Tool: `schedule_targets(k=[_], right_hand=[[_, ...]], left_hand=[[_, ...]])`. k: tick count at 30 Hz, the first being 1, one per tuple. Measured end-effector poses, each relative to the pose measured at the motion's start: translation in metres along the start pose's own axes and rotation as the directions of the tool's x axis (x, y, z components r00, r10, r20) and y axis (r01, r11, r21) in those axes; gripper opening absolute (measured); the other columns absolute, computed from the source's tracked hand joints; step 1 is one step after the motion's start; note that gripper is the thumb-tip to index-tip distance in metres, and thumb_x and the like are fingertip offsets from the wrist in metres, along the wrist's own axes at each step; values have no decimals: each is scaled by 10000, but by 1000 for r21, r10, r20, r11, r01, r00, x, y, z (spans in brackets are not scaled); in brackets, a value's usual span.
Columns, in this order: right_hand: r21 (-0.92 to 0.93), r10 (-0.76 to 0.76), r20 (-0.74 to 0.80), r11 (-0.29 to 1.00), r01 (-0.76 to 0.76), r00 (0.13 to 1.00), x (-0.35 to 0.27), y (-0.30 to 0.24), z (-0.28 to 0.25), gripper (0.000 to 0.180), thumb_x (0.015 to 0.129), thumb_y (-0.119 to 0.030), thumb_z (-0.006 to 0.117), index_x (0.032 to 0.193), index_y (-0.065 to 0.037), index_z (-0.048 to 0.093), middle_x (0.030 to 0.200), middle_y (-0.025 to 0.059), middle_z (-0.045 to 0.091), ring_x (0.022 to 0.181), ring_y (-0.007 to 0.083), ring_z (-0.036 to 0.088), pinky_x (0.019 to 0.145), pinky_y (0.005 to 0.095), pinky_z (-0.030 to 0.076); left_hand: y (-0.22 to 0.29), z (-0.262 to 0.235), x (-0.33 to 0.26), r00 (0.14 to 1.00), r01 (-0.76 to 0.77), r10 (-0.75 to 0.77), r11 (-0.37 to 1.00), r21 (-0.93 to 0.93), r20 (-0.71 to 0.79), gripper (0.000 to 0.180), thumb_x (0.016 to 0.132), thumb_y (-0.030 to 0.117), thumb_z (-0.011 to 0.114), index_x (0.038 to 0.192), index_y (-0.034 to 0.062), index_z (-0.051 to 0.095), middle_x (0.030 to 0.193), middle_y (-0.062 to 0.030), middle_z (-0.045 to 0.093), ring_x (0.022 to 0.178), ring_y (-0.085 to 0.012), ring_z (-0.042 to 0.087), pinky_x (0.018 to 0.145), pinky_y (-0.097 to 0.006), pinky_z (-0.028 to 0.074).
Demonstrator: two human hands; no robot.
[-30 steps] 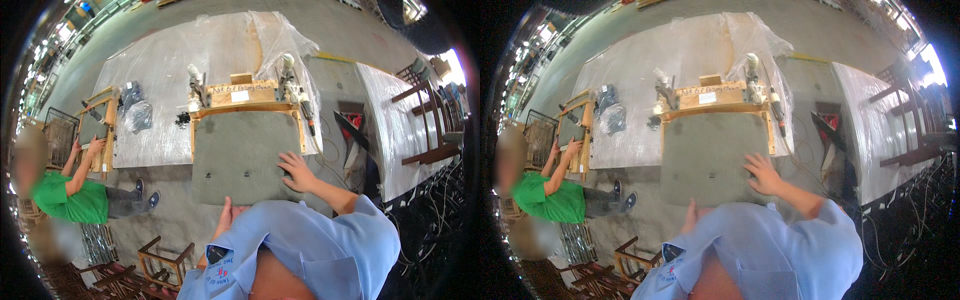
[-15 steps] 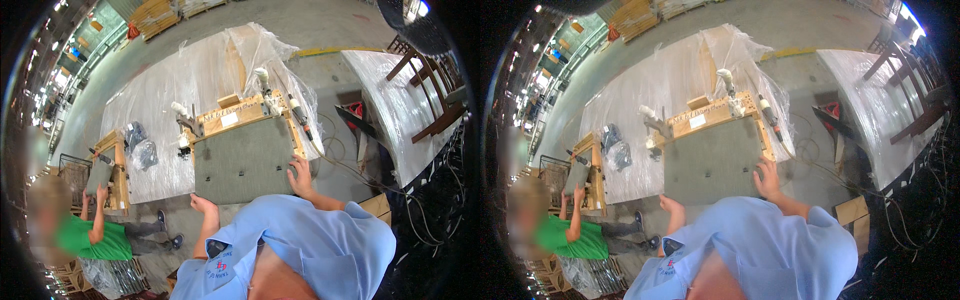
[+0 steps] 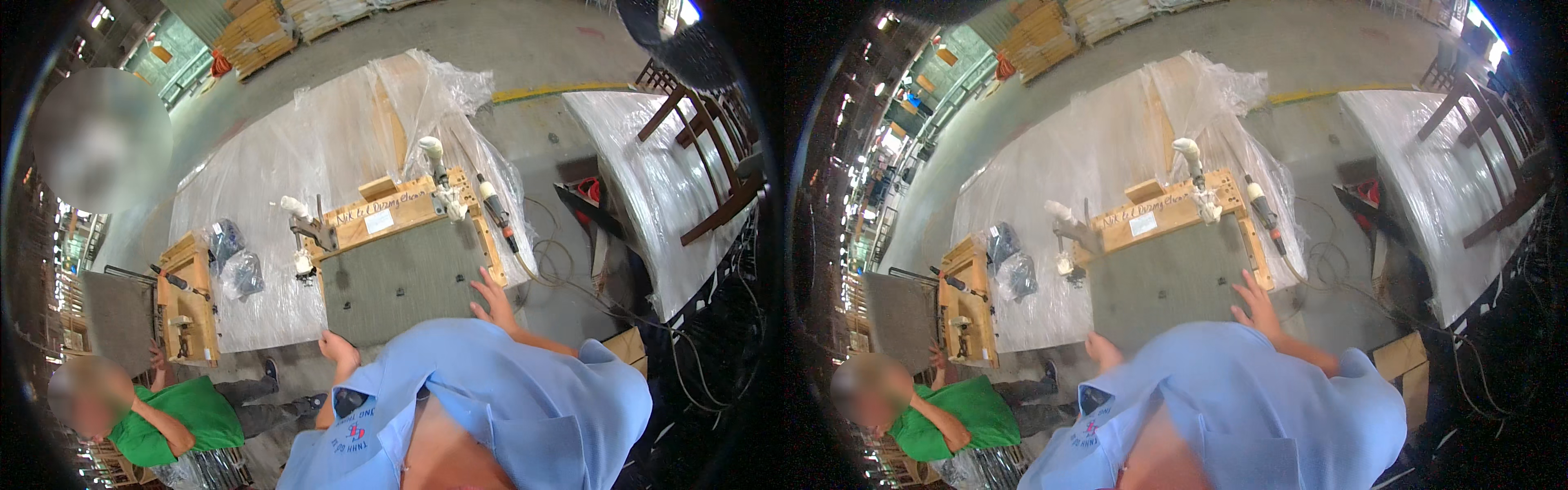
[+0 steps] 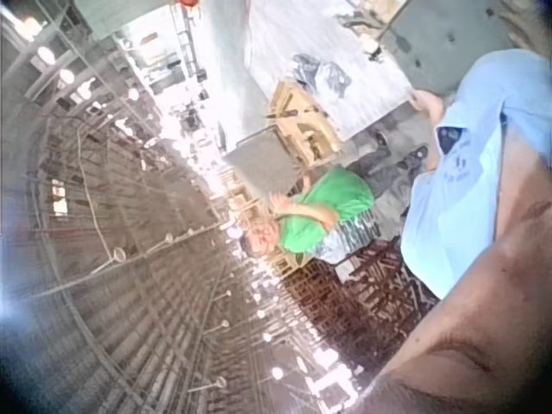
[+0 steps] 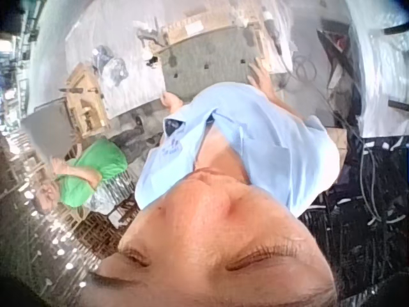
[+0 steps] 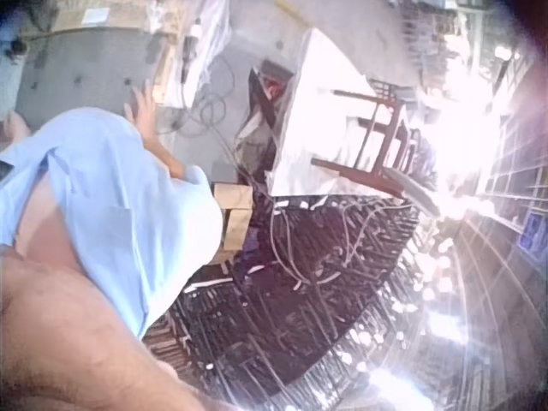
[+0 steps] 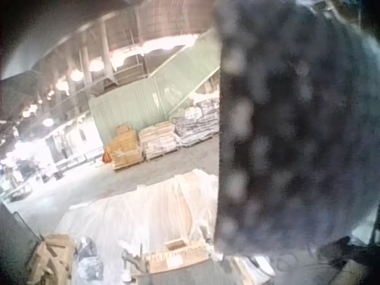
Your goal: The person assembles wooden chairs by placing frames into a jig, inserting seat cushions, and securing them with a pneumatic screwdriver. The person repeats this process for multiple chairs, moving completed units aside.
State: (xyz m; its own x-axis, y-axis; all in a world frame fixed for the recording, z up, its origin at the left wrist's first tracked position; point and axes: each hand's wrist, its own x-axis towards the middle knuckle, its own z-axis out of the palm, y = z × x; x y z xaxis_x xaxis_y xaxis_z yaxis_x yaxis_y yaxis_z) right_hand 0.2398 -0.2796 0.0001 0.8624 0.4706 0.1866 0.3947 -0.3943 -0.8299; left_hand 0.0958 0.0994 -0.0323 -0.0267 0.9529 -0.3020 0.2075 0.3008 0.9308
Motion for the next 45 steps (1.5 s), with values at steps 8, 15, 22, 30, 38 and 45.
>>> schedule_targets(k=[8, 15, 22, 30, 38, 45], right_hand=[[-314, -157, -161, 944, 100, 974, 63, 25, 4, 340, 865, -187, 689, 1188, -90, 644, 1562, 128, 435, 1395, 445, 381, 1141, 553, 329], [-264, -186, -161, 954, 140, 969, 68, 33, 11, 430, 793, -157, 695, 1212, -81, 635, 1547, 170, 446, 1374, 463, 410, 1129, 544, 341], [-254, -167, -76, 956, 143, 983, 60, 37, 19, 472, 831, -128, 664, 1289, -36, 592, 1568, 205, 409, 1437, 441, 370, 1142, 514, 327], [-289, -175, 13, 942, 172, 984, 49, 28, 20, 423, 942, -125, 584, 1335, 27, 554, 1600, 213, 353, 1452, 397, 366, 1154, 472, 321], [-364, -354, 44, 865, 345, 934, 54, 63, 18, 441, 1029, -208, 503, 1385, 52, 495, 1569, 289, 348, 1467, 436, 319, 1181, 477, 297], [-384, -551, 93, 748, 541, 829, 37, -35, 55, 398, 855, -102, 662, 1238, -23, 587, 1528, 233, 418, 1449, 426, 348, 1144, 554, 316]], left_hand=[[16, 46, 2, 989, 66, -39, 978, 199, -141, 426, 918, 269, 495, 1113, -70, 663, 1203, -246, 661, 1001, -385, 647, 867, -490, 512], [-1, 48, 25, 963, 13, 146, 815, 579, -227, 402, 922, 306, 524, 1061, -13, 725, 1103, -246, 707, 993, -444, 666, 882, -513, 522], [-21, 42, 27, 944, -32, 242, 741, 671, -223, 504, 962, 457, 555, 1278, 68, 612, 1274, -248, 586, 1184, -433, 545, 996, -544, 455], [-163, -115, -82, 991, -122, 66, 818, 562, 119, 462, 985, 395, 572, 1231, 6, 622, 1199, -272, 626, 1144, -455, 576, 1001, -492, 454], [-328, -327, -198, 910, -11, -333, 578, 816, 248, 543, 936, 472, 503, 927, -13, 748, 1022, -262, 713, 1022, -422, 668, 941, -493, 510], [-374, -383, -255, 827, 282, -540, 637, 717, 154, 475, 950, 422, 485, 763, 42, 701, 707, -151, 690, 648, -303, 705, 643, -460, 570]])
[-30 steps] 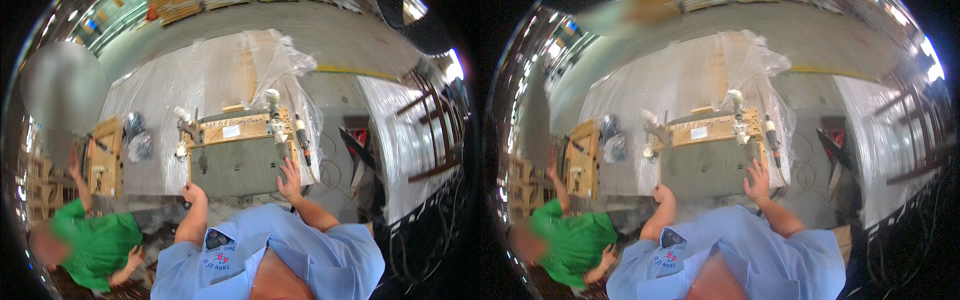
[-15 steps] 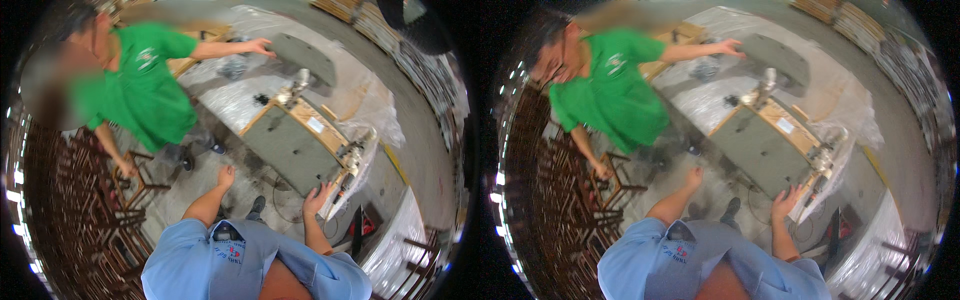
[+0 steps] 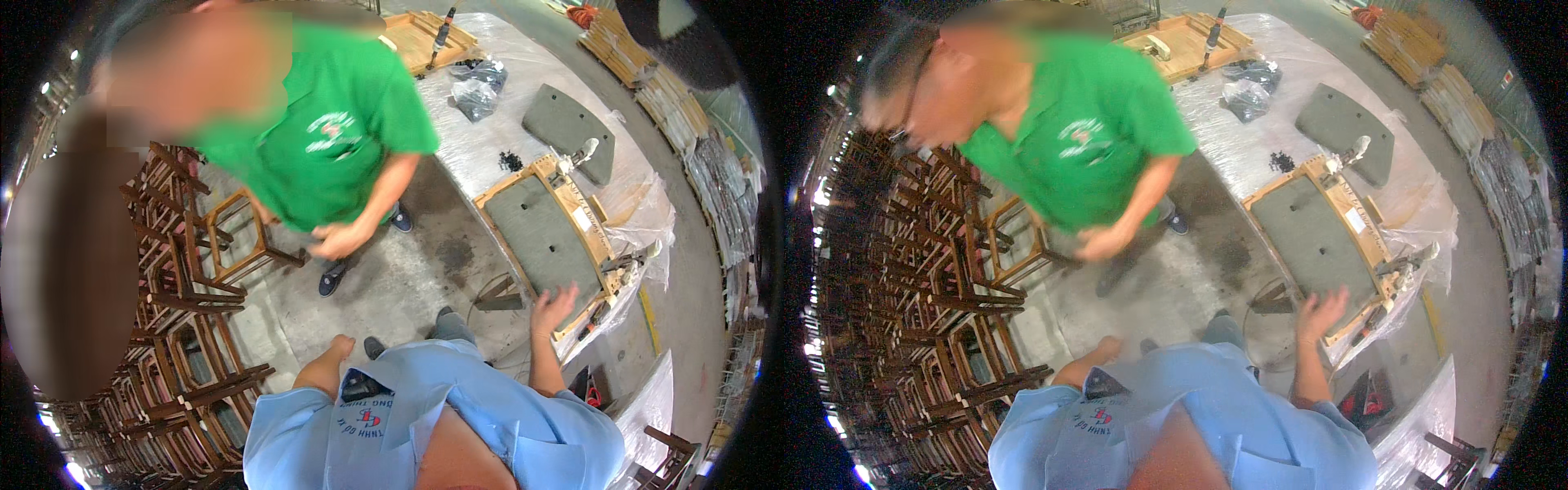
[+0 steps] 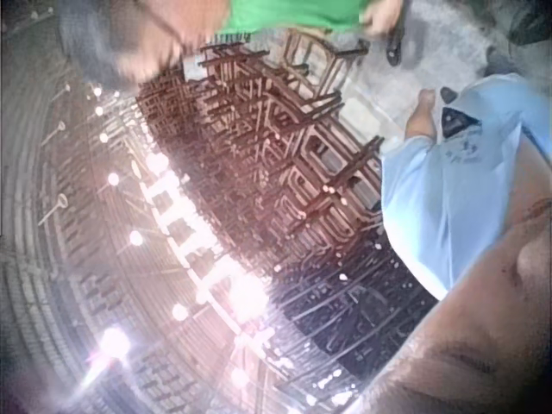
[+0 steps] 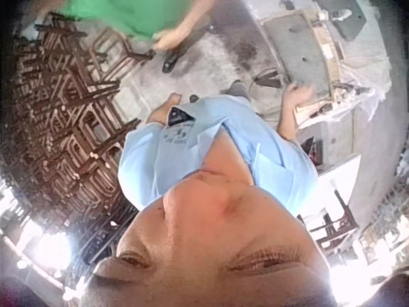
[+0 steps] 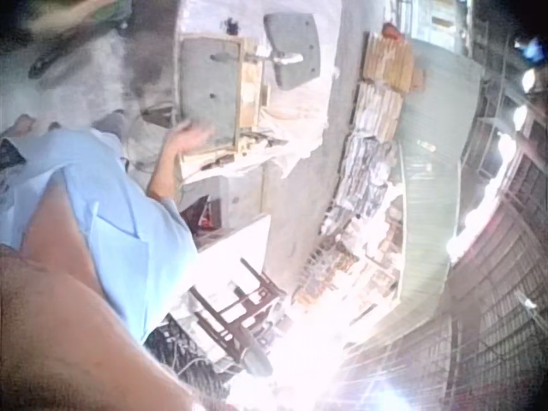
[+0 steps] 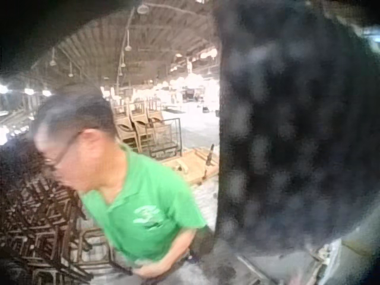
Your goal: The person assembles wooden chairs by placing frames into a jig, inserting seat cushions, and securing them with a pneumatic screwdriver. The person repeats this process for multiple chairs, moving completed units aside.
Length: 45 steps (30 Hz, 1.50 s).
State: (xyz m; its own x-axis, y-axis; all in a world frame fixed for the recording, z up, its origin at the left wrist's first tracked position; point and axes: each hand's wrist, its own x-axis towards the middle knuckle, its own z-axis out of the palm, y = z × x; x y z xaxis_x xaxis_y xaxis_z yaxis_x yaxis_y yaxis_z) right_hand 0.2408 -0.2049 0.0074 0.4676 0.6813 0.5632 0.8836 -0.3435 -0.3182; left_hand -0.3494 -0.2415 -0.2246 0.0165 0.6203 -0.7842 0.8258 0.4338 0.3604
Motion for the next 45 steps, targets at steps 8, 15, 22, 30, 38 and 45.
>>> schedule_targets(k=[8, 15, 22, 30, 38, 45], right_hand=[[738, -425, 188, 656, 158, 885, 62, -133, 83, 86, 903, -49, 628, 973, -17, 666, 981, 155, 692, 902, 297, 665, 811, 383, 532], [780, -773, 622, 598, -188, 124, 37, -161, 131, 170, 915, -141, 675, 841, 11, 677, 707, 133, 671, 656, 159, 618, 634, 343, 502], [629, -629, 777, 776, 40, -19, 48, -101, 172, 269, 869, -284, 672, 847, -20, 722, 742, 184, 688, 676, 307, 657, 678, 432, 513], [591, -606, 761, 795, -139, -232, 9, -108, 241, 275, 886, -285, 663, 943, -22, 720, 887, 162, 726, 836, 282, 692, 769, 397, 533], [659, -584, 640, 751, -35, -499, 14, -282, 281, 230, 941, -245, 650, 969, -19, 682, 862, 113, 721, 753, 195, 676, 669, 358, 529], [464, -443, 806, 885, -45, -393, 3, -407, 408, 239, 968, -253, 606, 967, -32, 696, 820, 114, 707, 723, 243, 680, 662, 371, 554]], left_hand=[[44, 21, 46, 921, -151, 235, 951, 271, -312, 422, 931, 409, 539, 860, 36, 723, 899, -200, 719, 880, -371, 692, 789, -484, 554], [184, 49, 59, 867, -269, 201, 959, -87, -456, 348, 904, 394, 629, 1008, 81, 739, 987, -185, 733, 978, -393, 683, 886, -493, 530], [245, 59, 26, 901, -238, 59, 897, -374, -431, 370, 884, 397, 655, 1037, 70, 733, 1006, -183, 733, 995, -397, 676, 885, -480, 528], [123, 98, 61, 947, 114, -129, 991, -68, -293, 391, 872, 365, 650, 1084, 50, 740, 1146, -203, 708, 1086, -396, 663, 964, -480, 518], [160, -9, 20, 787, 185, -485, 775, -604, -381, 400, 838, 396, 656, 1045, 69, 755, 1094, -207, 722, 1054, -408, 674, 942, -468, 536], [47, -112, 108, 719, -68, -474, 680, -730, -508, 392, 830, 402, 630, 1020, 86, 765, 1044, -190, 733, 1000, -397, 691, 894, -463, 552]])
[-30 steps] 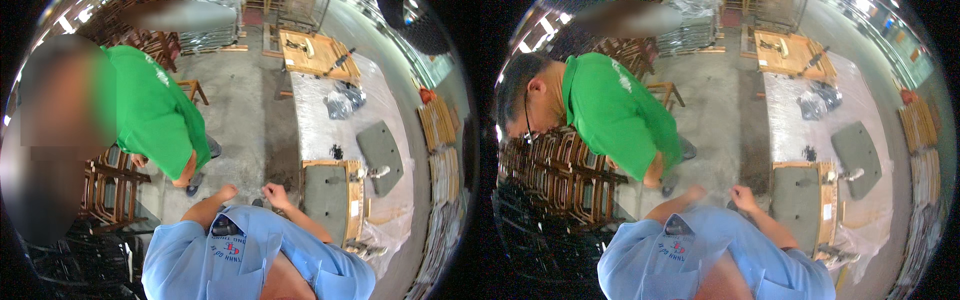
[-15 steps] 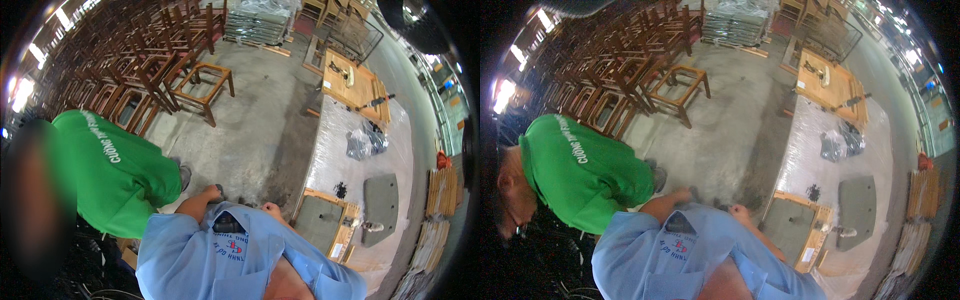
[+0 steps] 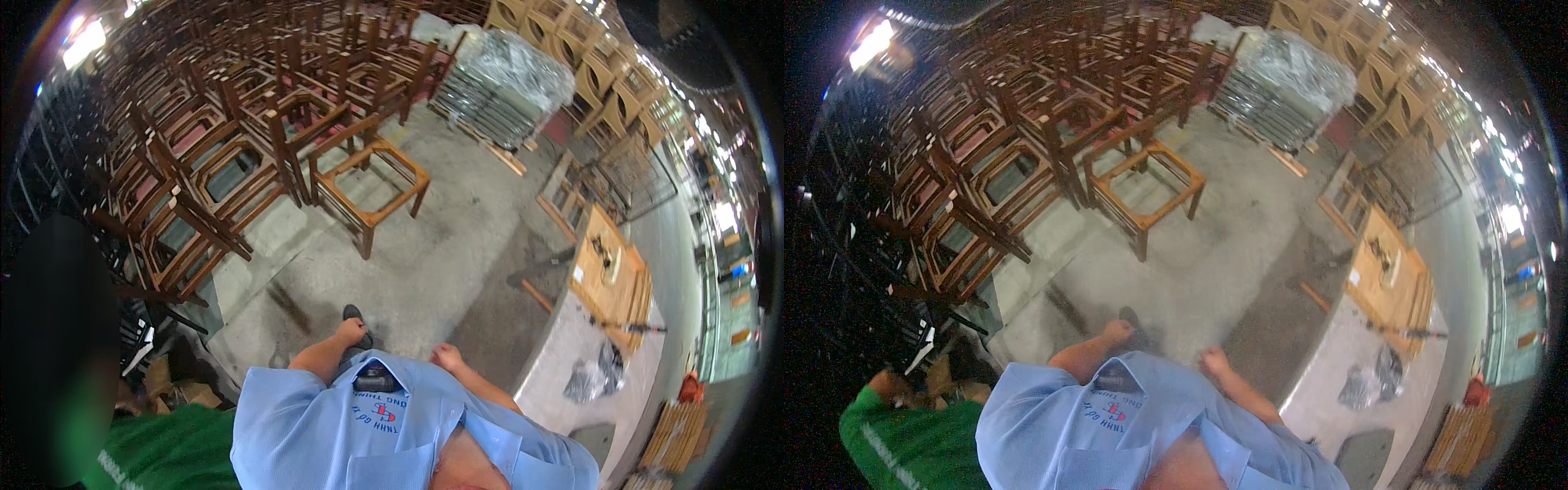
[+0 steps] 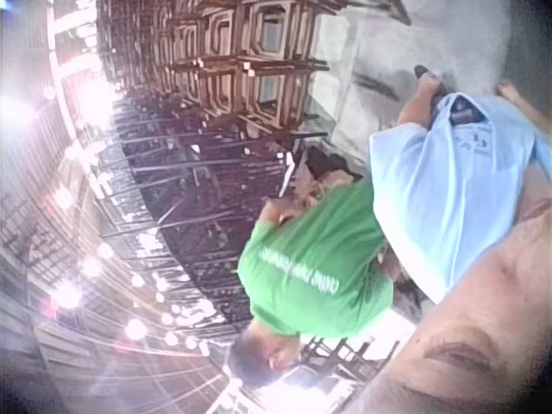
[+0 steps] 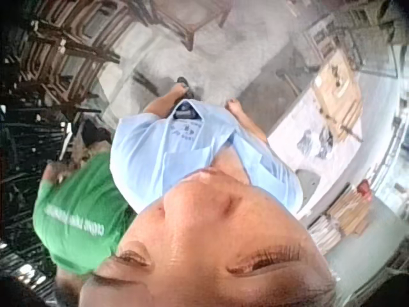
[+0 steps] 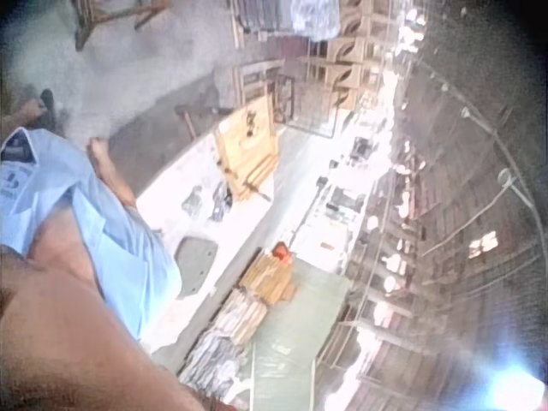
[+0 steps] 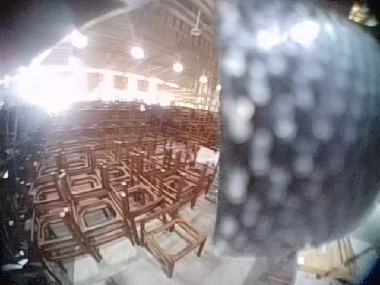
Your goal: The person assembles wooden chairs by placing frames into a jig, inserting seat cushions, and securing them with a pneumatic screwdriver. The person repeats this process for multiple chairs, moving completed units aside.
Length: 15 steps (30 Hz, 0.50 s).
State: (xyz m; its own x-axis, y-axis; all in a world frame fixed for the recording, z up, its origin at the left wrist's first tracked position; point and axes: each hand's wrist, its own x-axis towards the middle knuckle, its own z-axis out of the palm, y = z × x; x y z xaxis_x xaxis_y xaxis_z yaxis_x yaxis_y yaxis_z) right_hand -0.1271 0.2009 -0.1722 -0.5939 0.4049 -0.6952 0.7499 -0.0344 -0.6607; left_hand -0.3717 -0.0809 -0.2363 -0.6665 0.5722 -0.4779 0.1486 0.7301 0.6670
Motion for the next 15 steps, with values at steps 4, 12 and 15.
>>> schedule_targets(k=[4, 12, 15], right_hand=[[-238, 210, -32, 948, -211, 977, 58, -36, -44, 287, 954, -267, 588, 1017, -16, 712, 850, 142, 723, 795, 292, 701, 721, 400, 570], [-652, 207, 97, 752, -95, 974, 288, -243, -88, 293, 906, -275, 613, 954, -7, 721, 875, 171, 729, 824, 300, 716, 710, 416, 580], [-835, 141, 278, 525, 166, 950, 425, -363, -55, 296, 888, -278, 622, 930, -3, 724, 884, 182, 732, 835, 302, 722, 706, 423, 584]], left_hand=[[-37, -75, 89, 994, 76, -83, 992, -99, -71, 366, 825, 353, 670, 1040, 72, 760, 997, -178, 748, 964, -367, 708, 858, -451, 558], [-20, -243, 113, 614, 242, -657, 684, -688, -438, 318, 871, 278, 648, 1038, 23, 741, 875, -142, 751, 788, -243, 720, 744, -374, 559], [-73, -191, 100, 358, 185, -856, 456, -871, -373, 316, 871, 264, 648, 1035, 6, 728, 864, -160, 747, 784, -262, 722, 747, -384, 561]])
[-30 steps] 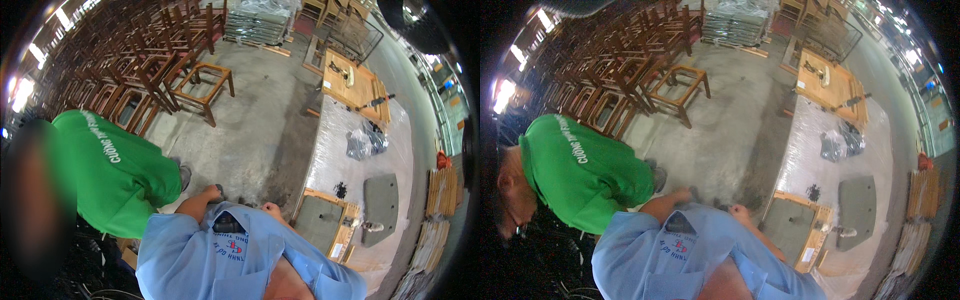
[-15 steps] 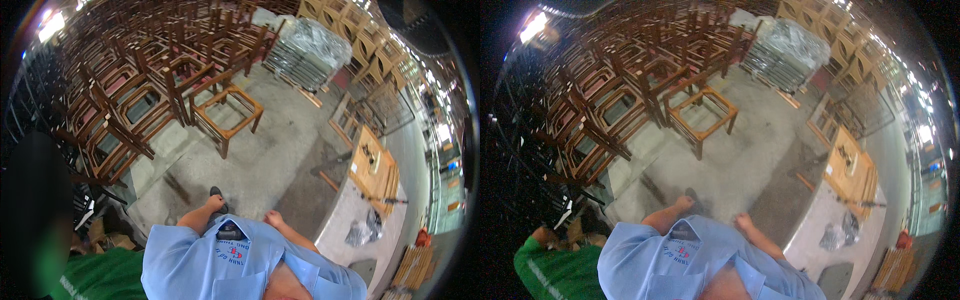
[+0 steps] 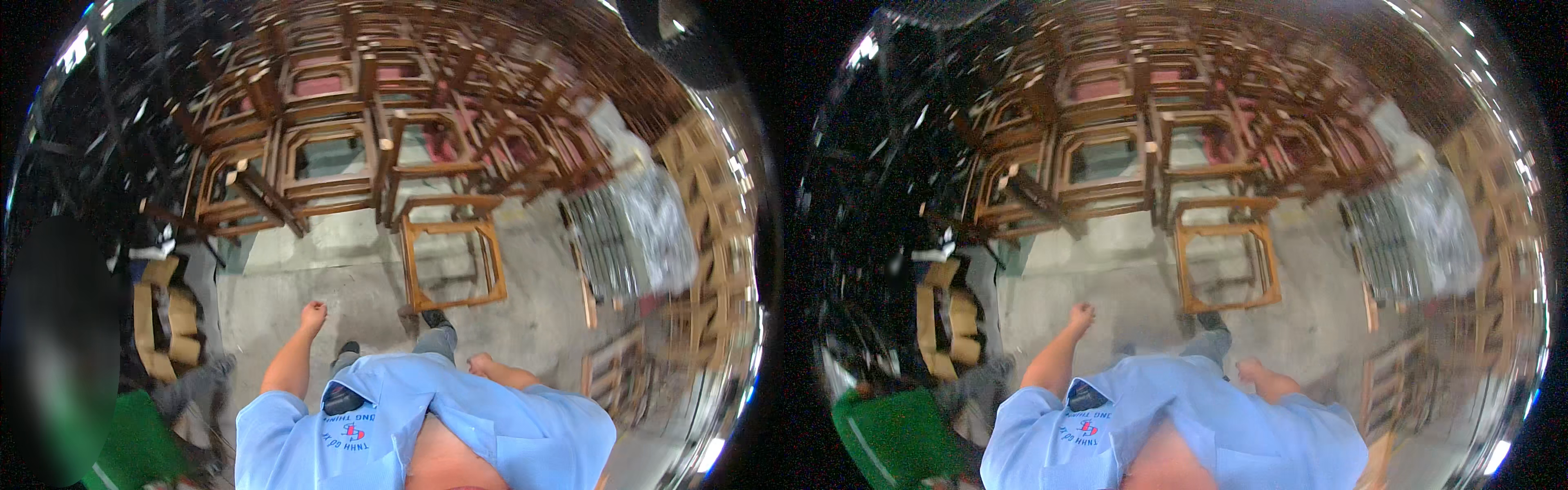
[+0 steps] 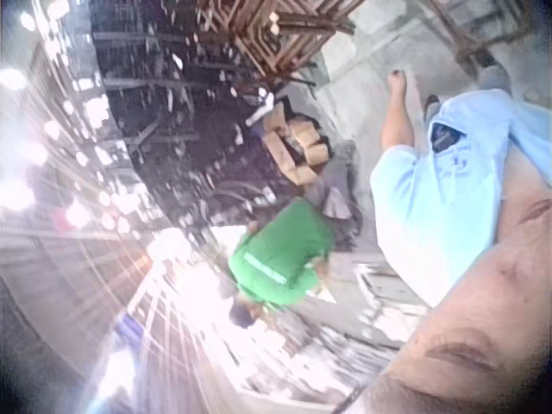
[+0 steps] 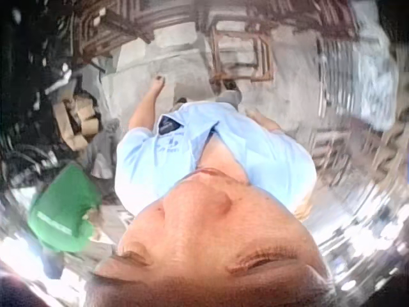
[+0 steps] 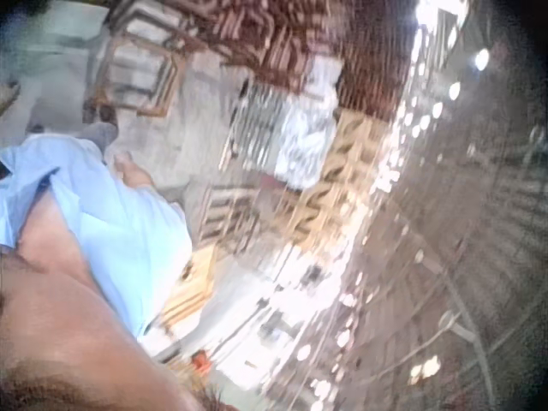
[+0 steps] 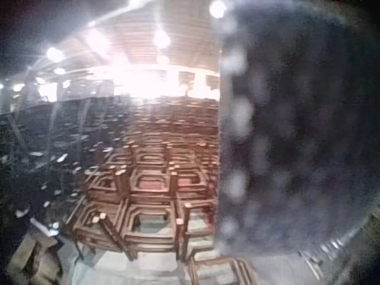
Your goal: The person assembles wooden chairs by placing frames into a jig, inserting seat cushions, and securing them with a pneumatic screwdriver. The person repeats this process for multiple chairs, moving completed units aside.
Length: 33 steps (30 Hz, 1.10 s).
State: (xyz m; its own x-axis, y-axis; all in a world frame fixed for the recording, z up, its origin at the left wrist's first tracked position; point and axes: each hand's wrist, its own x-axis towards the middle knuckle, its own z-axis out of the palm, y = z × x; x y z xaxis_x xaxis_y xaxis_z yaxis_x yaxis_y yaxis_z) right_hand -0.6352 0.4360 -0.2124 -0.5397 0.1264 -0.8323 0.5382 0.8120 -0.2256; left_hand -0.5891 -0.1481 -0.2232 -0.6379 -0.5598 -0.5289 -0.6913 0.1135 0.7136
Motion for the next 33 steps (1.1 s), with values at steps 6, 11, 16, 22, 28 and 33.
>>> schedule_targets(k=[6, 11, 16, 22, 28, 33], right_hand=[[-556, -422, 13, 751, 357, 906, 249, -169, -210, 312, 822, -184, 668, 1051, 26, 697, 1027, 250, 717, 931, 376, 720, 799, 471, 577], [-763, -535, -71, 573, 300, 842, 273, -383, -298, 773, 826, -268, 781, 1473, -83, 399, 1572, 168, 366, 1400, 384, 409, 1092, 527, 438], [-824, -448, 149, 437, 361, 882, 295, -462, -280, 681, 855, -273, 750, 1460, -128, 473, 1446, 136, 533, 1345, 362, 492, 1103, 517, 419], [-801, -461, 206, 427, 420, 863, 323, -468, -256, 605, 816, -283, 726, 1347, -29, 587, 1358, 190, 623, 1239, 355, 604, 1029, 451, 493], [-635, -428, 501, 409, 655, 753, 302, -419, -241, 504, 776, -181, 730, 1210, 61, 645, 973, 188, 720, 869, 287, 708, 782, 415, 565], [-489, -313, 750, 330, 807, 583, 263, -388, -200, 351, 823, -87, 686, 1126, 85, 638, 777, 145, 697, 618, 227, 673, 571, 389, 531]], left_hand=[[-80, 91, -151, 757, 512, -497, 854, -88, -424, 285, 909, 229, 617, 970, -33, 713, 884, -246, 729, 810, -389, 716, 747, -484, 564], [-8, 201, -324, 758, 610, -631, 775, 165, 165, 353, 866, 359, 711, 999, 34, 750, 842, -130, 748, 749, -257, 722, 695, -378, 573], [90, 231, -361, 663, 741, -724, 600, -302, 188, 333, 966, 266, 645, 1186, 16, 663, 900, -82, 716, 780, -169, 678, 691, -311, 555], [113, 231, -357, 656, 637, -751, 604, -479, -76, 278, 987, 224, 625, 1174, 20, 658, 918, -59, 703, 741, -136, 646, 627, -278, 520], [63, 285, -403, 601, 607, -799, 482, -631, -32, 278, 968, 241, 654, 1139, 22, 673, 881, -65, 699, 725, -137, 645, 607, -298, 518], [51, 293, -428, 632, 630, -775, 526, -571, -17, 295, 949, 262, 680, 1141, 38, 689, 873, -78, 707, 699, -154, 649, 598, -312, 530]])
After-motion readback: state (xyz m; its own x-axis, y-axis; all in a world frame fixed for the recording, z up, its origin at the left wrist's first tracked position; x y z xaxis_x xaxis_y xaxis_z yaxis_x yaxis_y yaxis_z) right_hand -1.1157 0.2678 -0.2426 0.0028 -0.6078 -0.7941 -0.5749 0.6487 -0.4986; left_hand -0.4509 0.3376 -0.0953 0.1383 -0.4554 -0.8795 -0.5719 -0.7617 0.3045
